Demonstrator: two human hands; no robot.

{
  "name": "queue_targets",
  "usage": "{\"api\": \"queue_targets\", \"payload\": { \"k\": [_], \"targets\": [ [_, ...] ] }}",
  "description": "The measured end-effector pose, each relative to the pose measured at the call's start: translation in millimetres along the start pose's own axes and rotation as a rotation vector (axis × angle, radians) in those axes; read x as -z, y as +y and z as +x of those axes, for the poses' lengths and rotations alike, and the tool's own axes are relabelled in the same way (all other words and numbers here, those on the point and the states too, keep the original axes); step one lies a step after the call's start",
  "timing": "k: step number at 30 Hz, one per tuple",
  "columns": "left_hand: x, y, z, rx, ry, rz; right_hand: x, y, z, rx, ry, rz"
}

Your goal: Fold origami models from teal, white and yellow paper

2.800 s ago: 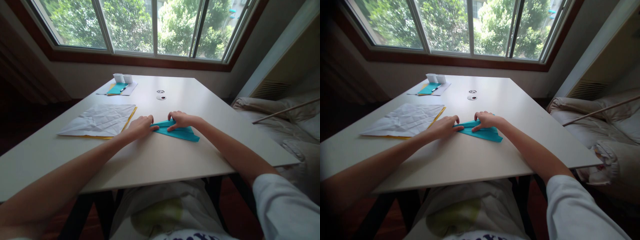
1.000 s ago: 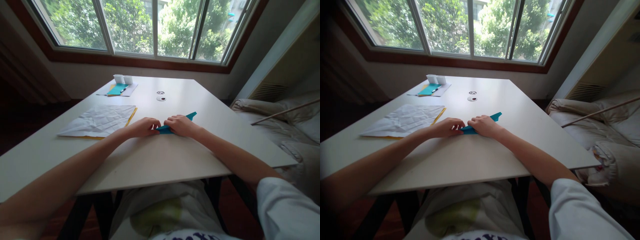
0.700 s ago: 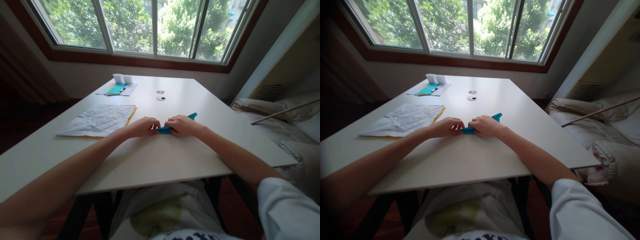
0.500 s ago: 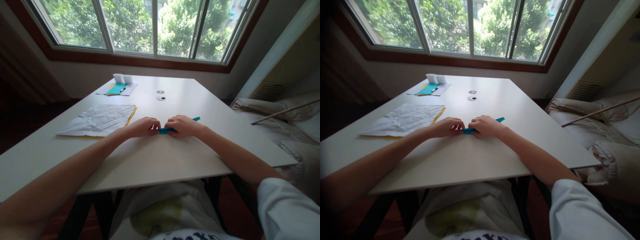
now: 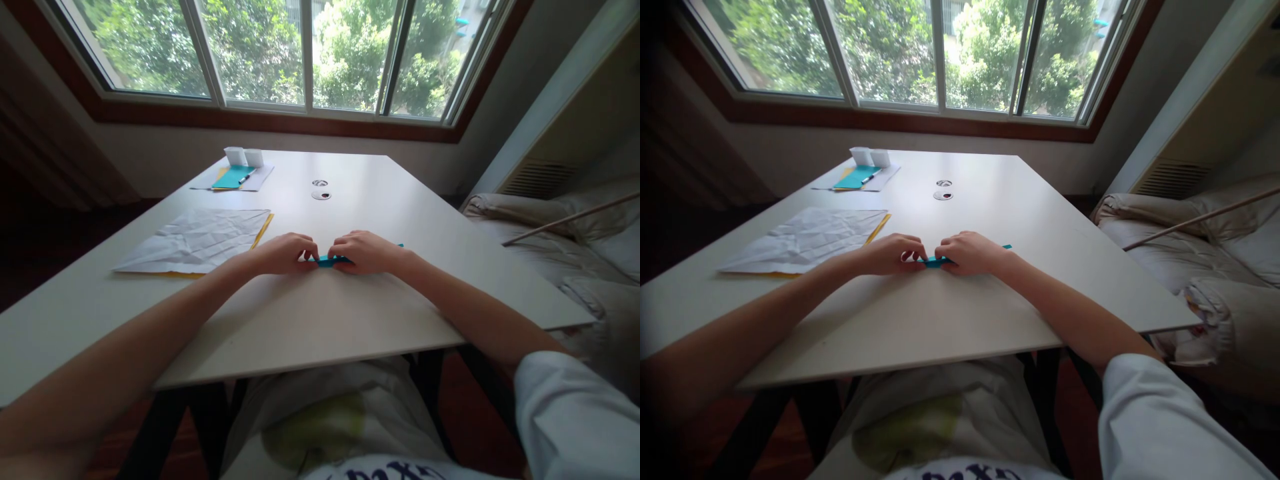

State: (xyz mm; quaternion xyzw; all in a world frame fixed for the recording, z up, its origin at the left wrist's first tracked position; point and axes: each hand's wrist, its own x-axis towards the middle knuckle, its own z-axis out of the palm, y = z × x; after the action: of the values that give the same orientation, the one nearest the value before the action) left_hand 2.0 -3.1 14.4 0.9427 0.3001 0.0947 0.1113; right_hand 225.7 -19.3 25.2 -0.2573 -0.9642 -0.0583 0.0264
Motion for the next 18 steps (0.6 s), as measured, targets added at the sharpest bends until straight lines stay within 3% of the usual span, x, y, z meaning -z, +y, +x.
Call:
{"api": "queue_targets", "payload": {
  "k": [4, 12, 18],
  "targets": [
    [2.0, 1, 1, -0.034, -0.027, -0.036, 0, 0, 0, -0.003, -0.003, 0.050],
    [-5.5, 2, 3, -0.025, 0.042, 0.047, -3, 7, 0, -0.036, 0.013, -0.010],
    [-4.6, 20, -4, 0.028, -0.064, 0.261, -2, 2, 0, -0.074, -0.015, 0.000]
  ]
}}
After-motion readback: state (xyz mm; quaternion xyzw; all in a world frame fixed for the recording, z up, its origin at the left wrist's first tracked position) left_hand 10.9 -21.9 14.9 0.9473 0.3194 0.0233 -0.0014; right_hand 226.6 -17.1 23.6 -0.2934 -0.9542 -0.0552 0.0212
